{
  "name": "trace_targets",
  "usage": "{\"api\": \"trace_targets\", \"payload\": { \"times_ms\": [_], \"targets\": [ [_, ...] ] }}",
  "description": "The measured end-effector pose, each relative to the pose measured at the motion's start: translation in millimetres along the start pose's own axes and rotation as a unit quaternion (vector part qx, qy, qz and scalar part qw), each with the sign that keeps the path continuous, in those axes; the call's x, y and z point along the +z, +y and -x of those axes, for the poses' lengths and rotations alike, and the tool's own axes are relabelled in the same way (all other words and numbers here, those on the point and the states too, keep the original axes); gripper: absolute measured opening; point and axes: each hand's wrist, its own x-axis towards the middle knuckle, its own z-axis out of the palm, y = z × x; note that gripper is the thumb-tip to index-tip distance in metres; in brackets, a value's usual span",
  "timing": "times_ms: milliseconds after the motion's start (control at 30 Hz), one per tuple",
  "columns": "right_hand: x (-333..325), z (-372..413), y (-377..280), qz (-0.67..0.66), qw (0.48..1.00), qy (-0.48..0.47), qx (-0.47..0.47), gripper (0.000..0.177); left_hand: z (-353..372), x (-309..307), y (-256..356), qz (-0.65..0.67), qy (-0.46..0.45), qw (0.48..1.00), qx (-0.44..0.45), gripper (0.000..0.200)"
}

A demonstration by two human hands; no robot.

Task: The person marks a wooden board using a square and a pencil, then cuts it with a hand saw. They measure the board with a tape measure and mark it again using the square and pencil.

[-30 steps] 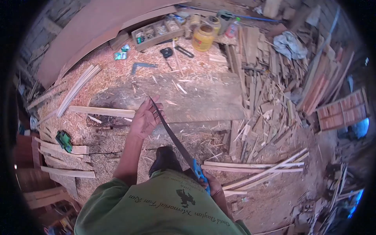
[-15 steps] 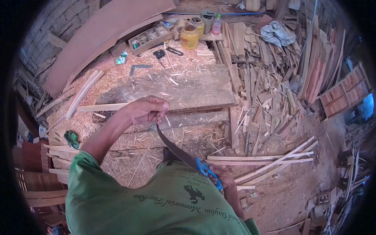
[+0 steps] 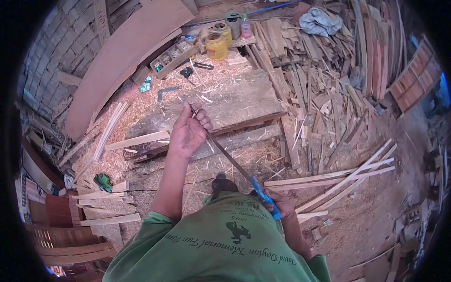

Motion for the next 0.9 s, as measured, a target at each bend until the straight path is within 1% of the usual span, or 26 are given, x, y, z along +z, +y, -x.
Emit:
{"api": "trace_targets", "payload": {
  "times_ms": [67, 100, 167, 233, 267, 333, 400, 467, 500, 533, 567, 600, 633, 700, 733, 800, 833, 900],
  "targets": [
    [15, 9, 4, 0.020, 1.000, 0.000, -0.012, 0.024, 2, -4, 13, -0.053, -0.035, 0.996, -0.063, 0.038],
    [9, 9, 6, 0.034, 0.999, 0.006, -0.018, 0.026, 2, -4, 22, -0.079, -0.052, 0.991, -0.095, 0.038],
    [-4, 9, 10, 0.063, 0.997, 0.021, -0.031, 0.031, 1, 1, 39, -0.162, -0.026, 0.974, -0.157, 0.035],
    [18, 18, 9, 0.095, 0.994, 0.043, -0.030, 0.035, -2, 7, 52, -0.241, -0.005, 0.947, -0.214, 0.033],
    [22, 17, 8, 0.110, 0.992, 0.047, -0.027, 0.042, -5, 9, 58, -0.281, 0.003, 0.930, -0.238, 0.031],
    [34, 20, 9, 0.157, 0.986, 0.057, -0.029, 0.045, -8, 14, 67, -0.359, 0.007, 0.885, -0.295, 0.029],
    [38, 14, 8, 0.192, 0.979, 0.069, -0.020, 0.047, -11, 16, 76, -0.433, 0.000, 0.825, -0.363, 0.027],
    [33, 11, 6, 0.215, 0.972, 0.092, 0.002, 0.048, -13, 8, 79, -0.509, 0.016, 0.765, -0.394, 0.029],
    [27, 8, 3, 0.174, 0.982, 0.073, 0.013, 0.047, -13, 1, 79, -0.542, 0.025, 0.734, -0.408, 0.030],
    [23, 0, 1, 0.132, 0.990, 0.053, 0.024, 0.045, -20, -11, 81, -0.462, 0.043, 0.817, -0.341, 0.032],
    [21, -8, 0, 0.089, 0.995, 0.031, 0.033, 0.044, -31, -30, 84, -0.377, 0.061, 0.884, -0.269, 0.033],
    [28, -17, 0, 0.018, 0.999, -0.033, 0.036, 0.034, -41, -45, 83, -0.286, 0.077, 0.936, -0.191, 0.036],
    [37, -26, -1, -0.008, 0.999, -0.024, 0.036, 0.032, -46, -52, 77, -0.228, 0.113, 0.959, -0.125, 0.037],
    [58, -44, -5, -0.055, 0.998, -0.004, 0.031, 0.028, -47, -63, 60, -0.099, 0.178, 0.979, 0.009, 0.040],
    [64, -57, -6, -0.057, 0.998, -0.018, 0.038, 0.028, -48, -69, 54, -0.044, 0.189, 0.980, 0.037, 0.047],
    [75, -90, -6, -0.059, 0.995, -0.043, 0.063, 0.029, -57, -91, 48, 0.028, 0.220, 0.973, 0.071, 0.046],
    [90, -102, -5, -0.028, 0.997, -0.025, 0.061, 0.029, -60, -107, 46, 0.063, 0.238, 0.965, 0.089, 0.045],
    [127, -124, -3, 0.033, 0.998, 0.007, 0.059, 0.030, -70, -145, 47, 0.094, 0.267, 0.955, 0.090, 0.041]
  ]
}}
